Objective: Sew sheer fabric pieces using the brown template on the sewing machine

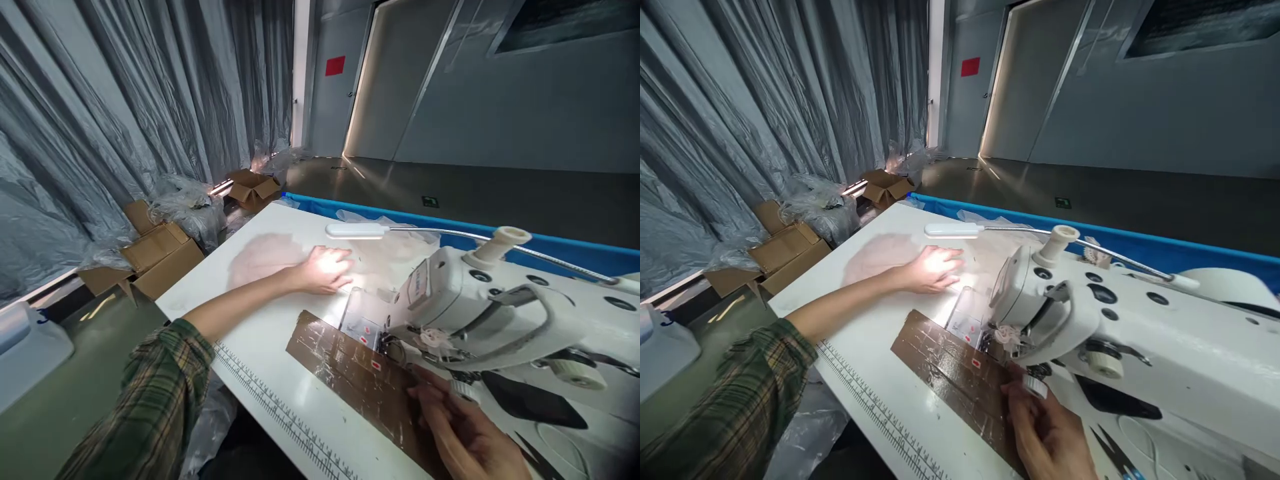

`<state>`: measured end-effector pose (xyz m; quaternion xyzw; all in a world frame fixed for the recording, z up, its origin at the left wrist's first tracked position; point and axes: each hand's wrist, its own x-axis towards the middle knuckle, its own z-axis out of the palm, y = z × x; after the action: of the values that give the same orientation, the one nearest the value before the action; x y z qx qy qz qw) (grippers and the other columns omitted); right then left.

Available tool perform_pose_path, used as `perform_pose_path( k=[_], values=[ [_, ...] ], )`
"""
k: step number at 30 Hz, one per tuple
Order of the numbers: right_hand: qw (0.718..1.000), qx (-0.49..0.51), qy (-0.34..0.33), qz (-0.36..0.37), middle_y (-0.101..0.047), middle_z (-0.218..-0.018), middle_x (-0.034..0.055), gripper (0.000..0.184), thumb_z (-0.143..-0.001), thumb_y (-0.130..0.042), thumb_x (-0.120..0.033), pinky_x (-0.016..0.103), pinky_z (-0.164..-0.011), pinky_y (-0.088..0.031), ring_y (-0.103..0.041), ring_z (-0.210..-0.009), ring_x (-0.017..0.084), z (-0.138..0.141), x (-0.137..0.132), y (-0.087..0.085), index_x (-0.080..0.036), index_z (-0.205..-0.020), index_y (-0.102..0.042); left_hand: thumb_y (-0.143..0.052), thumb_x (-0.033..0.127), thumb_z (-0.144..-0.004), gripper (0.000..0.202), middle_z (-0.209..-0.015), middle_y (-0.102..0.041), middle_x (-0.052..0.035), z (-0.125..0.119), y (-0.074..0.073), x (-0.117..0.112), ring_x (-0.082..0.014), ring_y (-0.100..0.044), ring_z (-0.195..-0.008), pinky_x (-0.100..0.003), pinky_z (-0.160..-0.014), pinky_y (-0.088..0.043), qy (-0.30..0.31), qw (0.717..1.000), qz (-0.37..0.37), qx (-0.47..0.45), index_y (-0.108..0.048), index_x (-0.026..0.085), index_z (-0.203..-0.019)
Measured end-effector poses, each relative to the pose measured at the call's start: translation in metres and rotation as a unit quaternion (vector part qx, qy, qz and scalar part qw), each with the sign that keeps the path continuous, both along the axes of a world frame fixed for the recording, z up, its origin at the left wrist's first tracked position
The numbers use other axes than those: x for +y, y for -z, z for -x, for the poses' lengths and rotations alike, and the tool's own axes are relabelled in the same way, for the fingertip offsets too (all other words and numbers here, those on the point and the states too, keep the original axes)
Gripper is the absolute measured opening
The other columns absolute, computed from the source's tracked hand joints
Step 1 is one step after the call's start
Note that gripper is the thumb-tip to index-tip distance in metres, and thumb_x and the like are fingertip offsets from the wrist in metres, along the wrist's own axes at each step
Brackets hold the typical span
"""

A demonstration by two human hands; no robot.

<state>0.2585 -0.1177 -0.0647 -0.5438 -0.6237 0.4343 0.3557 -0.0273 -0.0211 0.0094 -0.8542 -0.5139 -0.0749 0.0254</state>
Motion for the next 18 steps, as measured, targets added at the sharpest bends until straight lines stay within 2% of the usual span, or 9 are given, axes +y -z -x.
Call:
perform_pose_path(
  k=[2, 4, 6, 7, 8, 10, 12, 15, 18],
  values=[
    [1.0, 0.006, -0.012, 0.004, -0.075, -0.099, 0.0105, 0.03, -0.064, -0.07, -0.047, 0.028, -0.065, -0.057, -0.071, -0.079, 0.025, 0.003, -0.001, -0.001, -0.021, -0.078, -0.073, -0.041, 0.033, -0.097, 0.033, -0.143, -0.045, -0.0151, 0.033, -0.009, -0.019, -0.0291, -0.045, -0.129, -0.049, -0.11, -0.028, -0.018, 1.0, -0.016, -0.001, -0.059, 0.017, -0.12],
    [1.0, -0.006, -0.015, 0.0, -0.075, -0.098, 0.0112, 0.032, -0.065, -0.069, -0.047, 0.028, -0.067, -0.058, -0.071, -0.08, 0.026, 0.005, -0.001, -0.002, -0.02, -0.082, -0.074, -0.048, 0.033, -0.094, 0.03, -0.144, -0.045, -0.0141, 0.068, -0.014, -0.032, -0.0309, -0.042, -0.13, -0.052, -0.109, -0.027, -0.08, 0.996, -0.034, -0.037, -0.061, 0.016, -0.115],
    [0.999, -0.023, -0.022, -0.016, -0.076, -0.095, 0.0104, 0.038, -0.067, -0.068, -0.047, 0.03, -0.07, -0.058, -0.072, -0.081, 0.026, 0.007, -0.002, -0.003, -0.02, -0.092, -0.074, -0.068, 0.039, -0.078, 0.046, -0.139, -0.05, -0.0134, 0.099, -0.014, -0.04, -0.0333, -0.044, -0.127, -0.051, -0.108, -0.03, -0.148, 0.981, -0.018, -0.121, -0.06, 0.017, -0.117],
    [0.999, -0.032, -0.028, -0.026, -0.076, -0.093, 0.0097, 0.041, -0.068, -0.067, -0.048, 0.031, -0.072, -0.058, -0.072, -0.082, 0.026, 0.007, -0.002, -0.004, -0.019, -0.097, -0.074, -0.075, 0.035, -0.069, 0.046, -0.131, -0.058, -0.0111, 0.112, -0.012, -0.041, -0.0323, -0.049, -0.122, -0.047, -0.106, -0.034, -0.179, 0.968, 0.0, -0.177, -0.064, 0.017, -0.11],
    [0.998, -0.043, -0.034, -0.037, -0.076, -0.091, 0.0091, 0.043, -0.069, -0.065, -0.048, 0.031, -0.073, -0.058, -0.072, -0.082, 0.026, 0.008, -0.002, -0.004, -0.019, -0.1, -0.073, -0.074, 0.034, -0.069, 0.036, -0.117, -0.065, -0.0092, 0.123, -0.009, -0.042, -0.03, -0.055, -0.112, -0.043, -0.1, -0.04, -0.194, 0.962, 0.005, -0.194, -0.067, 0.016, -0.099],
    [0.995, -0.067, -0.043, -0.055, -0.076, -0.09, 0.0082, 0.043, -0.071, -0.063, -0.049, 0.031, -0.073, -0.058, -0.072, -0.082, 0.026, 0.008, -0.002, -0.004, -0.02, -0.1, -0.074, -0.064, 0.035, -0.078, 0.022, -0.09, -0.069, -0.005, 0.14, 0.001, -0.042, -0.0237, -0.063, -0.09, -0.035, -0.086, -0.047, -0.226, 0.948, 0.001, -0.225, -0.068, 0.014, -0.083],
    [0.993, -0.085, -0.044, -0.065, -0.076, -0.09, 0.007, 0.041, -0.072, -0.06, -0.049, 0.029, -0.071, -0.058, -0.072, -0.082, 0.025, 0.007, -0.001, -0.004, -0.021, -0.098, -0.075, -0.051, 0.037, -0.088, 0.03, -0.076, -0.065, -0.0035, 0.153, 0.012, -0.042, -0.0194, -0.062, -0.075, -0.029, -0.072, -0.05, -0.267, 0.928, -0.023, -0.257, -0.067, 0.012, -0.081],
    [0.992, -0.089, -0.047, -0.074, -0.077, -0.087, 0.0055, 0.038, -0.074, -0.059, -0.047, 0.025, -0.069, -0.058, -0.073, -0.082, 0.023, 0.007, 0.001, -0.005, -0.022, -0.098, -0.075, -0.047, 0.037, -0.092, 0.033, -0.083, -0.065, -0.0063, 0.164, 0.024, -0.041, -0.0186, -0.063, -0.074, -0.026, -0.063, -0.049, -0.325, 0.893, -0.072, -0.301, -0.066, 0.011, -0.095],
    [0.99, -0.096, -0.051, -0.085, -0.077, -0.085, 0.0049, 0.037, -0.075, -0.058, -0.047, 0.025, -0.064, -0.058, -0.073, -0.08, 0.024, 0.006, 0.003, -0.003, -0.023, -0.096, -0.075, -0.057, 0.03, -0.086, 0.033, -0.11, -0.061, -0.0129, 0.167, 0.024, -0.045, -0.023, -0.062, -0.097, -0.03, -0.074, -0.052, -0.353, 0.871, -0.129, -0.315, -0.061, 0.013, -0.114]
  ],
)
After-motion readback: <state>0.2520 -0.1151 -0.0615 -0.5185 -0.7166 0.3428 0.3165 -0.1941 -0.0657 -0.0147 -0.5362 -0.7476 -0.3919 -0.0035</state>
